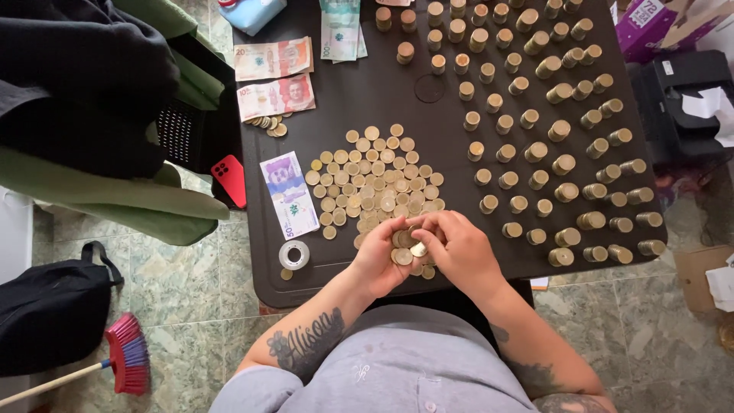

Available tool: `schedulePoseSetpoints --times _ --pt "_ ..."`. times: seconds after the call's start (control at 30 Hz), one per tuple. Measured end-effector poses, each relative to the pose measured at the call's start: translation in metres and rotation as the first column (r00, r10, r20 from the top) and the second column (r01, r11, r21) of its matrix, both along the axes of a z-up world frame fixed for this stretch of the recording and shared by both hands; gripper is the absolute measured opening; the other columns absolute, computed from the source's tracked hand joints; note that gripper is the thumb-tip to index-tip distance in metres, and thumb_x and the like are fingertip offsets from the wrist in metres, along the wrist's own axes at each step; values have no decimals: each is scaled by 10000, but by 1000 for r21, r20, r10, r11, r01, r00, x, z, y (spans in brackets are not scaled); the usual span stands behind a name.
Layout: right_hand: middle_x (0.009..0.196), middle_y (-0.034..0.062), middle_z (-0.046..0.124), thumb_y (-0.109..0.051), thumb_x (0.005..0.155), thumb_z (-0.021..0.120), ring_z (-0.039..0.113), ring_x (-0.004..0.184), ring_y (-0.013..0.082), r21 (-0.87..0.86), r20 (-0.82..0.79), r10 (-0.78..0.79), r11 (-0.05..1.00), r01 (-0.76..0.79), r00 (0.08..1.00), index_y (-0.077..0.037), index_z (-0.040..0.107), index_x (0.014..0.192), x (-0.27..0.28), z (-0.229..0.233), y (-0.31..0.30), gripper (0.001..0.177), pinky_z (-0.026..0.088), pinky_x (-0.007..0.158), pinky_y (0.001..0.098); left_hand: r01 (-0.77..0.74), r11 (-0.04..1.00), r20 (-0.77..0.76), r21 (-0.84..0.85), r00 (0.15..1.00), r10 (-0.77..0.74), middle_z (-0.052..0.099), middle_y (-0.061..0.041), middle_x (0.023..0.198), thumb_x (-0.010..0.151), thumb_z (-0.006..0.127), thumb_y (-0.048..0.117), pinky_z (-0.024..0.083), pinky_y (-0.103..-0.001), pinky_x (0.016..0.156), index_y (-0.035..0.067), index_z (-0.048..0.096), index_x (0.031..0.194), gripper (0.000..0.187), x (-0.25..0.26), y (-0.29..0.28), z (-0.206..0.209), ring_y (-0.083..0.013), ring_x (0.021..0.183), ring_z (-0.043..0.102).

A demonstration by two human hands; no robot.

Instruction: Counting and stacking coins on a table.

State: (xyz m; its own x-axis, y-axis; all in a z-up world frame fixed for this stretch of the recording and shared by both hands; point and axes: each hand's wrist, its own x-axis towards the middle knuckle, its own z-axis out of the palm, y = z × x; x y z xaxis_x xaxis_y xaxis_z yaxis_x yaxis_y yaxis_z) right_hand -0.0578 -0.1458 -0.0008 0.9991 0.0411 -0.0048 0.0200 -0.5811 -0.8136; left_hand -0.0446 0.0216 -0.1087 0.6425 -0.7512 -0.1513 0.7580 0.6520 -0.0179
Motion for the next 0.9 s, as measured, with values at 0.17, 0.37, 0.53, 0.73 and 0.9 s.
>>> schedulePoseSetpoints --times 0.17,0.37,0.53,0.73,0.9 --pt "803 32 588 -209 860 789 613 662 155 -68 1 14 998 -14 1000 -177 756 1090 1 14 8 234 524 613 308 28 967 -109 254 994 0 664 -148 1231 1109 335 329 571 -425 987 3 574 1272 436 5 -3 19 -273 1129 679" --pt "885 52 602 -150 851 785 619 745 156 92 -52 8 996 -4 999 -139 718 1126 3 7 2 283 540 680 299 -18 973 -90 229 995 40 669 -155 1244 1101 345 304 569 -405 966 3 594 1286 433 7 1 36 -263 1130 676" --pt "1045 62 677 -95 954 662 703 918 190 262 -4 8 965 -6 1000 -107 686 1148 -1 -7 7 196 564 808 284 -47 947 -143 317 985 96 675 -117 1194 1083 378 288 576 -416 957 29 607 1230 376 3 -8 5 -246 1101 674" --pt "1264 82 683 28 835 629 690 1139 297 -26 299 83 997 -79 951 -104 698 1136 -3 -18 17 336 568 955 349 -65 979 -217 194 970 108 676 -127 1207 1111 401 237 589 -396 980 9 591 1220 316 1 -13 -5 -244 1127 683" --pt "1303 91 679 96 802 590 644 1269 310 -98 389 82 994 -47 917 -102 707 1145 1 -9 11 413 538 1042 385 -107 993 -159 45 981 113 670 -157 1243 1161 410 257 571 -426 955 1 597 1283 340 1 -8 -24 -282 1138 669"
